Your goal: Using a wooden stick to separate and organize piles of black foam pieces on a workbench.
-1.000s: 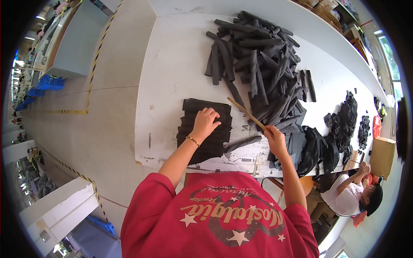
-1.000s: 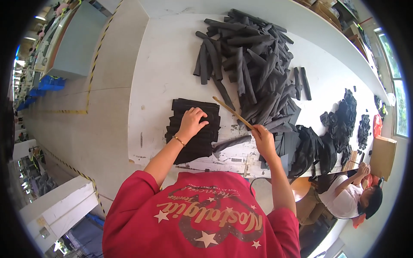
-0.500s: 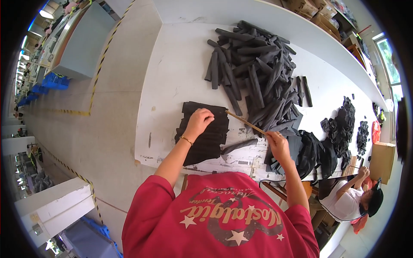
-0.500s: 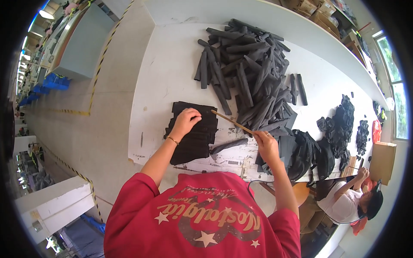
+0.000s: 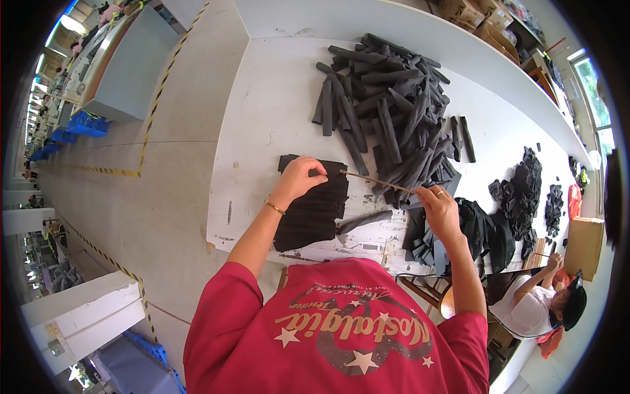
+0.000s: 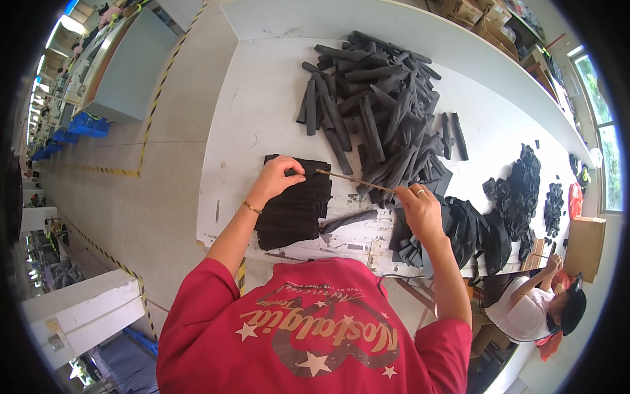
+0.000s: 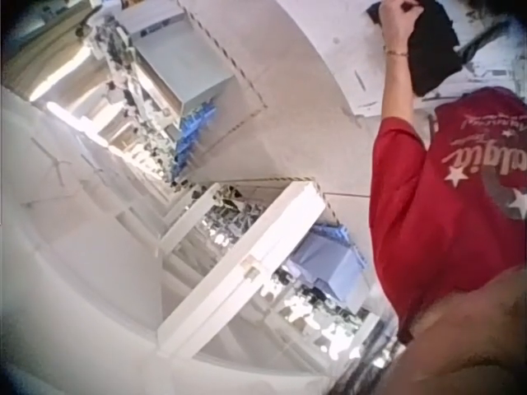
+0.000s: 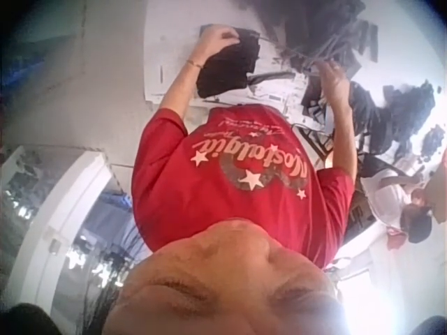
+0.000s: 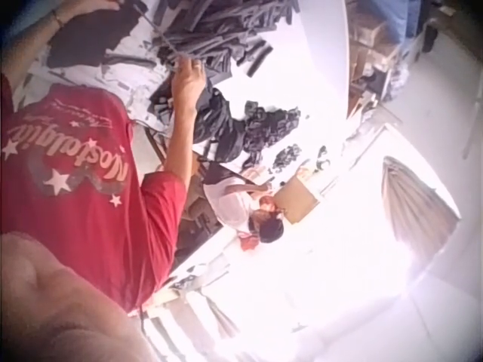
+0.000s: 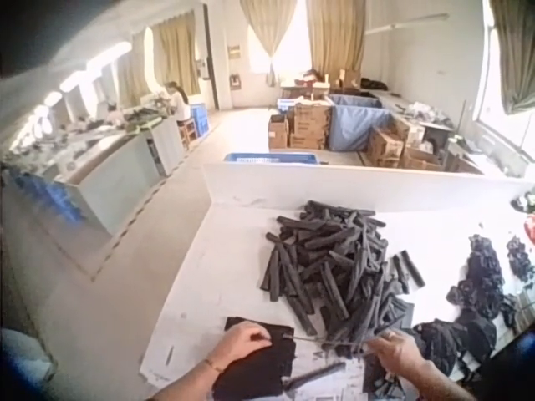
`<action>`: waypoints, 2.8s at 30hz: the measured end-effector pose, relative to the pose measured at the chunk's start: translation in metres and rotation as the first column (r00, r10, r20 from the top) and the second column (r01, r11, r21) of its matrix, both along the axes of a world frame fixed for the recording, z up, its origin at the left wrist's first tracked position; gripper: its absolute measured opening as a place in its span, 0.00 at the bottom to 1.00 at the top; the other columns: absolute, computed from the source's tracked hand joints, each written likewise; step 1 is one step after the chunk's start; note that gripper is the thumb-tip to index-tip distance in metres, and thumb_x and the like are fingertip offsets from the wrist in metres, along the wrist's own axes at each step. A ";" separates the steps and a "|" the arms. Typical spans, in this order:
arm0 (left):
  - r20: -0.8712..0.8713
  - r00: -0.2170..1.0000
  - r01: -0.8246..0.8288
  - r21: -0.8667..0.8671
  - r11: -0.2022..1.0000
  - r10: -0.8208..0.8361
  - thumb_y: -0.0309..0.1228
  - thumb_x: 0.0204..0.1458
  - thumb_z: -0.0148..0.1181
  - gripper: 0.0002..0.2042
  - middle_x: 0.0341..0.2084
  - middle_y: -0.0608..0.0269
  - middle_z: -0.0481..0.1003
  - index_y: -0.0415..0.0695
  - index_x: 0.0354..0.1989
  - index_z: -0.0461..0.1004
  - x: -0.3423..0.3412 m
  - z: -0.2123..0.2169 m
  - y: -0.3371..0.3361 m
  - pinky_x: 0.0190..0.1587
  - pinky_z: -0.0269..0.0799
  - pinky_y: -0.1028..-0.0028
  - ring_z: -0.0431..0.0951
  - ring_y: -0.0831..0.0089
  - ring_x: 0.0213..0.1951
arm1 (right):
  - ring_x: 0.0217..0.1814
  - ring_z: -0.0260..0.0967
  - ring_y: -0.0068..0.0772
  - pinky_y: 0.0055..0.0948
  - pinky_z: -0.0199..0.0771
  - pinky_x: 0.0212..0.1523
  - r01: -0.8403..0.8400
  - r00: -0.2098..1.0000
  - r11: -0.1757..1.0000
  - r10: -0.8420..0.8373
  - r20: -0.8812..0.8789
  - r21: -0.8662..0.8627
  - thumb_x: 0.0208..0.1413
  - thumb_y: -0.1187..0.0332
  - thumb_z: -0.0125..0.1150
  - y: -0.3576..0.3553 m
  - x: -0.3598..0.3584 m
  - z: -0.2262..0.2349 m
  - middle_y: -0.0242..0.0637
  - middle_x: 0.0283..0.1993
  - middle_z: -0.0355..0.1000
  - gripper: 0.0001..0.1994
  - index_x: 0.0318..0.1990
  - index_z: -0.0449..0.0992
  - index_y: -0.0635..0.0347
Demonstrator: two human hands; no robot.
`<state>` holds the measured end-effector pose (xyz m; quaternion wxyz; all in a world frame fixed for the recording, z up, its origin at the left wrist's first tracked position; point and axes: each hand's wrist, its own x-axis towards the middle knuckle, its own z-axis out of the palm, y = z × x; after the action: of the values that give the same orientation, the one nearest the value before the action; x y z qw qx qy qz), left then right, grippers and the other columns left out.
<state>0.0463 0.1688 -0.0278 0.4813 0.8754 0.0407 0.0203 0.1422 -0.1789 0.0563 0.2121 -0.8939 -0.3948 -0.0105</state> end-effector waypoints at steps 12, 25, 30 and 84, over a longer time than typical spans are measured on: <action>-0.059 0.998 0.005 -0.039 0.999 -0.007 0.30 0.41 0.66 0.06 0.26 0.62 0.77 0.43 0.26 0.78 0.003 0.006 -0.003 0.40 0.69 0.68 0.74 0.63 0.35 | 0.32 0.69 0.40 0.37 0.71 0.32 -0.036 0.997 0.998 0.039 0.065 -0.042 0.49 0.74 0.58 -0.007 -0.002 -0.002 0.35 0.28 0.68 0.08 0.38 0.75 0.54; 0.602 0.703 -0.495 0.032 0.868 0.379 0.39 0.35 0.75 0.39 0.61 0.49 0.56 0.43 0.57 0.62 -0.010 0.057 -0.046 0.62 0.54 0.59 0.56 0.54 0.63 | 0.25 0.67 0.31 0.28 0.64 0.26 0.285 0.729 0.907 0.006 -0.685 0.311 0.57 0.73 0.56 0.070 -0.063 -0.067 0.38 0.26 0.69 0.08 0.42 0.74 0.63; -0.236 0.920 -0.158 -0.954 -0.255 0.313 0.34 0.54 0.61 0.14 0.38 0.58 0.75 0.41 0.45 0.72 -0.021 -0.009 -0.063 0.50 0.73 0.61 0.76 0.62 0.41 | 0.22 0.60 0.21 0.28 0.61 0.23 0.309 0.595 0.914 0.030 -0.803 0.263 0.57 0.71 0.57 0.089 -0.086 -0.083 0.35 0.21 0.64 0.06 0.34 0.71 0.67; -0.703 0.405 -0.578 -0.693 -0.431 0.585 0.40 0.60 0.50 0.13 0.14 0.74 0.58 0.45 0.27 0.66 0.000 -0.034 -0.078 0.15 0.50 0.79 0.55 0.82 0.13 | 0.21 0.52 0.07 0.12 0.48 0.19 0.577 0.368 0.694 0.250 -0.896 0.431 0.52 0.72 0.64 0.091 -0.072 -0.021 0.22 0.34 0.65 0.21 0.54 0.70 0.62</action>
<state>0.0458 0.0912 -0.0615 0.8118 0.1334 0.5110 0.2493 0.0700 -0.0874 0.0351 0.7081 -0.6288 -0.0711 0.3133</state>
